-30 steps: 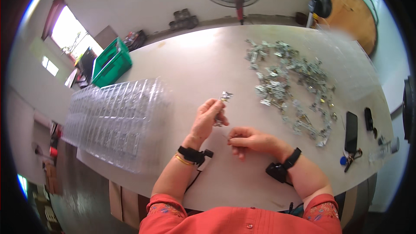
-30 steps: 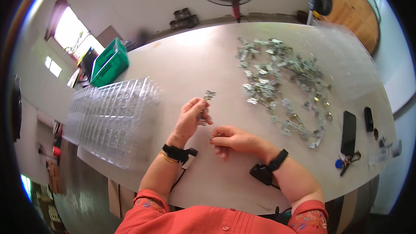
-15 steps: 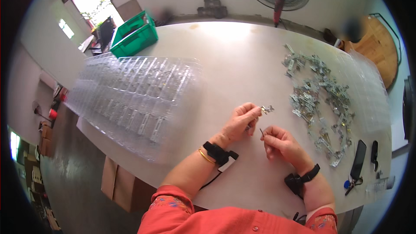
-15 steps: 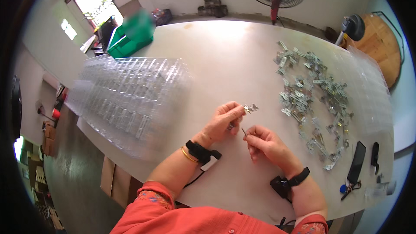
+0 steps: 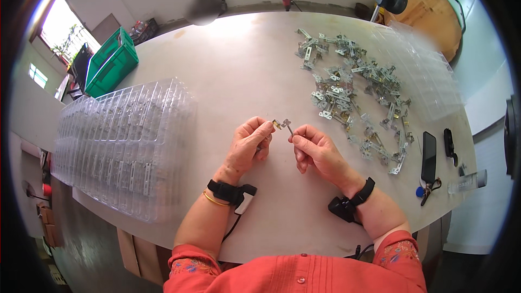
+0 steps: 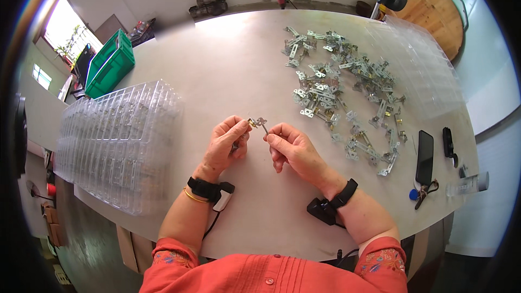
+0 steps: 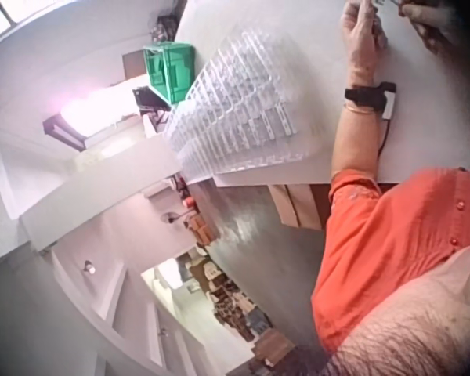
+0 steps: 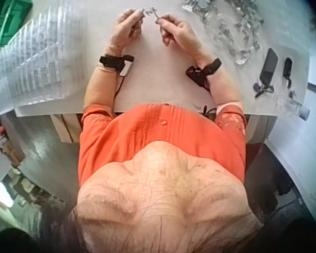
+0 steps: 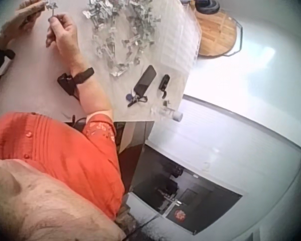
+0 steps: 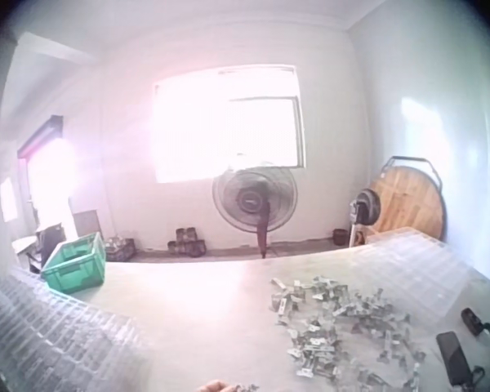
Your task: The recorder is assembling small metal hinges by joining two pieces and placing them into a plastic sorting tray.
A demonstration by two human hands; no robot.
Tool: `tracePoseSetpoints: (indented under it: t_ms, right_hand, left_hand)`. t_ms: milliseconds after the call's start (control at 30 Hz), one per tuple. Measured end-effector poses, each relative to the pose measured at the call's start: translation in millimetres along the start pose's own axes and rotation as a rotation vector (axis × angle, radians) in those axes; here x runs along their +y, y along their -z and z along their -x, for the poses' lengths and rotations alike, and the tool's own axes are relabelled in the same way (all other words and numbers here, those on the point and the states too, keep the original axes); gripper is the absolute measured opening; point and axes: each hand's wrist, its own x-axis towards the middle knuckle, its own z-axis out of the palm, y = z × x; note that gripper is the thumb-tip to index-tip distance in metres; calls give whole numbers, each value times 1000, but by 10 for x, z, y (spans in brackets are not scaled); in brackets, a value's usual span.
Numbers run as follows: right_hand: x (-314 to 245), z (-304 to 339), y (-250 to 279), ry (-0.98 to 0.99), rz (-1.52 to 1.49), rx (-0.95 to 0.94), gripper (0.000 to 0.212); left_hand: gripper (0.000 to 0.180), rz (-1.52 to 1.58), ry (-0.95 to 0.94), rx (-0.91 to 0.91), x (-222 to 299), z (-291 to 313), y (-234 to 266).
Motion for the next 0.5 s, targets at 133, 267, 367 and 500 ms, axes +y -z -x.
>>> tracePoseSetpoints:
  t_ms: [133,267,367,500]
  right_hand:
    - [-3,10,-21,21,-18,8,16]
    - [-5,8,-20,22,-22,18,16]
    - [-5,4,-10,29,-9,24,16]
    - [-2,-15,-18,46,42,35,15]
  left_hand:
    - [21,-43,-4,-2,-6,8,3]
    - [19,-50,0,3,-7,5,15]
    - [18,-73,-4,17,2,-2,-8]
    - [18,-86,-22,-1,-9,-8,36]
